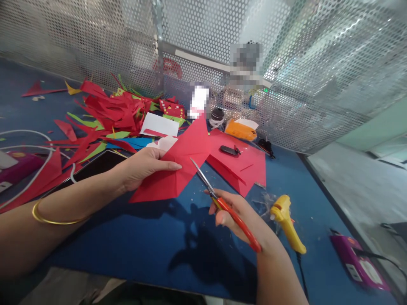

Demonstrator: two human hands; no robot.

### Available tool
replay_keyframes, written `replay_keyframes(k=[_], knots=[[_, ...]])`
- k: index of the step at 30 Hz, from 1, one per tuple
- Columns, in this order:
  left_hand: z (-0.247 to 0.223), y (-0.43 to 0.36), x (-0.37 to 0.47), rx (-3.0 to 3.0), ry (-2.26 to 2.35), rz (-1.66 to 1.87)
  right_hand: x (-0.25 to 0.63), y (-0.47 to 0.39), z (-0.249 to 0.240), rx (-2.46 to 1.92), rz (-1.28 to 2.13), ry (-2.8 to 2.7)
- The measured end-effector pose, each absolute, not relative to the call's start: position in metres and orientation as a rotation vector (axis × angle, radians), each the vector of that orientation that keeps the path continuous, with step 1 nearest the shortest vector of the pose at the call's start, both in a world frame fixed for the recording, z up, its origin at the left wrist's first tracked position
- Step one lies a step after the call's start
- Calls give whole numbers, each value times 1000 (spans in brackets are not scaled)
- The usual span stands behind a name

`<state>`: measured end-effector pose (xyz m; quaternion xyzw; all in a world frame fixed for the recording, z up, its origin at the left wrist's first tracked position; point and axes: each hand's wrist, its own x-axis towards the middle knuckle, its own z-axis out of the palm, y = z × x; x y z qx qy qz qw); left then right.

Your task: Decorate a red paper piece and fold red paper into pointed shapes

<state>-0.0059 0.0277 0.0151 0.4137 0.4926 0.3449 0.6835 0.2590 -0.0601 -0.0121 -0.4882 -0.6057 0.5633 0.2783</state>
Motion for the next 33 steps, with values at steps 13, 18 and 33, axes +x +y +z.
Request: replay_keyframes(k=[13, 18, 33], knots=[[13, 29, -6, 987, 1111, 697, 254, -62, -5, -1315, 1560, -1666], [15, 28, -6, 1029, 1111, 669, 254, -60, -4, -1315, 1600, -1674], [16, 26, -4, 987, 1157, 637, 249, -63, 1, -1340, 1612, -1651]])
